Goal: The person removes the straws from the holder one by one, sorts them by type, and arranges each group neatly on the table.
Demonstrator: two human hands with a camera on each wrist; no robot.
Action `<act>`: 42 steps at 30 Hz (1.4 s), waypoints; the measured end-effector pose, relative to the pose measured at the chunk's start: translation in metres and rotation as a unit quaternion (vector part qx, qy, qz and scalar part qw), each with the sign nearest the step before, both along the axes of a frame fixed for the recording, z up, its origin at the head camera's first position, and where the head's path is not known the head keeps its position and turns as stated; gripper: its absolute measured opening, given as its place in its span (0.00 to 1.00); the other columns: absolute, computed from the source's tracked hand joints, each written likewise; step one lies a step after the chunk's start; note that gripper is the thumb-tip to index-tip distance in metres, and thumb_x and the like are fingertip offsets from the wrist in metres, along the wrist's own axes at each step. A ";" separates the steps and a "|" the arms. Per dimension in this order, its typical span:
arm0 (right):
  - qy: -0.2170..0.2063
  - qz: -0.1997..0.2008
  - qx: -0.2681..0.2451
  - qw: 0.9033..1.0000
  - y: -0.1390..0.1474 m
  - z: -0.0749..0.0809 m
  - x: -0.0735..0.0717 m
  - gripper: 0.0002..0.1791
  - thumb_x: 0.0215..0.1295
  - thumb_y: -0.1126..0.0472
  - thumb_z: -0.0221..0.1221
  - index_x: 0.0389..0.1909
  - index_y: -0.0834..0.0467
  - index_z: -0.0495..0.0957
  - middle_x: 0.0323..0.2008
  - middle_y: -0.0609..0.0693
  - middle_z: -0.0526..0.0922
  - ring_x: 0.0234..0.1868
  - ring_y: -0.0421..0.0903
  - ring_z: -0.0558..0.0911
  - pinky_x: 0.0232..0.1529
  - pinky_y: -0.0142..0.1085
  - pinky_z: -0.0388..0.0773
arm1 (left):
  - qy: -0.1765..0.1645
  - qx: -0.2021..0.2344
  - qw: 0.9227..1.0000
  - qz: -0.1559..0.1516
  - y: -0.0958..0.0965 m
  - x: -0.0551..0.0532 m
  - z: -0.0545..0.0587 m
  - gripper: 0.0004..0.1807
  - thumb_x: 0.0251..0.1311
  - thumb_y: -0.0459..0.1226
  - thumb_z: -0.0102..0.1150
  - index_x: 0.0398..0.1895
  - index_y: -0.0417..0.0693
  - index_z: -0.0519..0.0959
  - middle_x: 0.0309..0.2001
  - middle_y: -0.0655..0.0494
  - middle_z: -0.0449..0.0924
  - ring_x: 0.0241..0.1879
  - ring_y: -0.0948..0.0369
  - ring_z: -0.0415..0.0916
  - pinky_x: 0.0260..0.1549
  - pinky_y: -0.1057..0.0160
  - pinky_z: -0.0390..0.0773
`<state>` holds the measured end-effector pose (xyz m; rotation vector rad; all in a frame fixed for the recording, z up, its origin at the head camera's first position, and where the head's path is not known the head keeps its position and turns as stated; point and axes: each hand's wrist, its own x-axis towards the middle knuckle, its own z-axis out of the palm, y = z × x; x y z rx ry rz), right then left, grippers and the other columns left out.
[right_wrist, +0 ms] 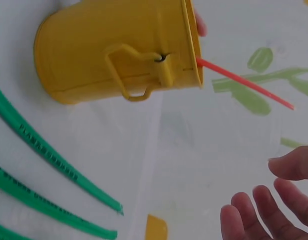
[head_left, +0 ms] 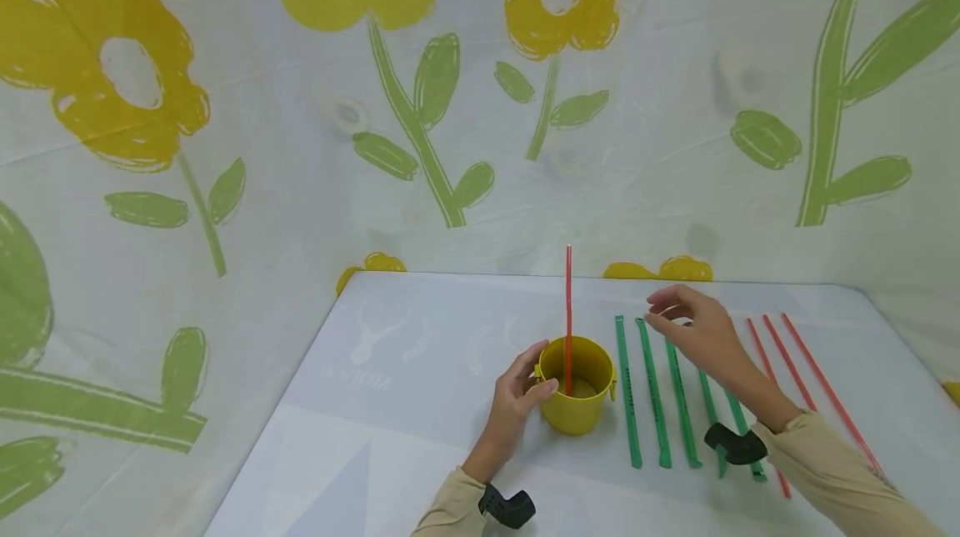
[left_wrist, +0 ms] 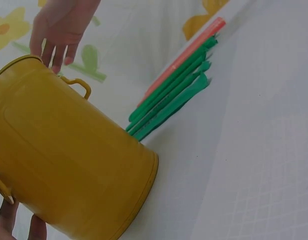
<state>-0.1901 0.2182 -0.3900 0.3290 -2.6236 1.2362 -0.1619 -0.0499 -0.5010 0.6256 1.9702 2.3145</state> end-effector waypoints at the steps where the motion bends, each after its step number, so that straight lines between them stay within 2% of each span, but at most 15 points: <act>1: -0.005 0.004 -0.007 1.000 -0.002 0.001 0.000 0.13 0.64 0.58 0.60 0.45 0.61 0.76 0.40 0.56 0.81 0.38 0.51 0.79 0.31 0.29 0.78 | 0.002 0.001 1.000 0.000 0.000 0.000 0.000 0.31 0.64 0.38 0.54 0.69 0.43 0.61 0.65 0.54 0.67 0.60 0.50 0.67 0.56 0.63 0.69; 5: -0.018 0.015 -0.019 1.000 -0.011 0.003 -0.002 0.14 0.65 0.58 0.59 0.46 0.62 0.75 0.41 0.56 0.80 0.39 0.52 0.79 0.32 0.30 0.78 | 0.006 0.003 1.000 0.000 0.001 0.001 0.001 0.31 0.64 0.38 0.54 0.69 0.41 0.61 0.64 0.53 0.67 0.60 0.50 0.67 0.55 0.63 0.70; 11: -0.008 0.014 -0.011 1.000 -0.025 0.003 -0.006 0.12 0.64 0.59 0.60 0.44 0.60 0.76 0.39 0.55 0.81 0.40 0.50 0.79 0.36 0.27 0.76 | 0.002 0.001 1.000 -0.001 0.001 0.000 0.001 0.32 0.64 0.38 0.54 0.70 0.40 0.60 0.65 0.54 0.66 0.60 0.51 0.67 0.55 0.63 0.69; 17: -0.017 0.030 -0.030 0.999 -0.036 0.002 -0.009 0.11 0.64 0.60 0.60 0.44 0.60 0.76 0.40 0.54 0.81 0.39 0.50 0.80 0.34 0.30 0.78 | 0.010 0.002 1.000 0.006 0.002 0.001 0.001 0.31 0.64 0.38 0.54 0.69 0.39 0.60 0.65 0.53 0.67 0.60 0.50 0.66 0.55 0.64 0.69; 22: -0.016 0.027 -0.038 0.999 -0.045 0.003 -0.010 0.12 0.64 0.59 0.60 0.44 0.61 0.76 0.40 0.55 0.81 0.41 0.51 0.80 0.37 0.31 0.78 | 0.009 0.000 1.000 0.009 0.002 0.002 0.002 0.31 0.64 0.38 0.54 0.69 0.39 0.60 0.65 0.53 0.66 0.61 0.51 0.66 0.56 0.63 0.69; 33: -0.031 0.037 -0.090 0.995 -0.061 -0.002 -0.017 0.14 0.63 0.60 0.61 0.47 0.62 0.75 0.41 0.57 0.80 0.39 0.51 0.80 0.34 0.30 0.79 | 0.008 -0.005 1.000 0.013 0.003 0.002 0.002 0.31 0.64 0.38 0.54 0.69 0.40 0.61 0.64 0.54 0.67 0.61 0.52 0.66 0.56 0.63 0.69; 42: -0.051 0.028 -0.113 0.992 -0.079 -0.005 -0.021 0.16 0.61 0.62 0.62 0.48 0.62 0.74 0.42 0.57 0.80 0.41 0.52 0.80 0.38 0.38 0.81 | -0.002 -0.006 1.000 0.009 0.003 0.002 0.003 0.30 0.65 0.38 0.53 0.69 0.41 0.60 0.65 0.54 0.66 0.62 0.53 0.65 0.57 0.60 0.68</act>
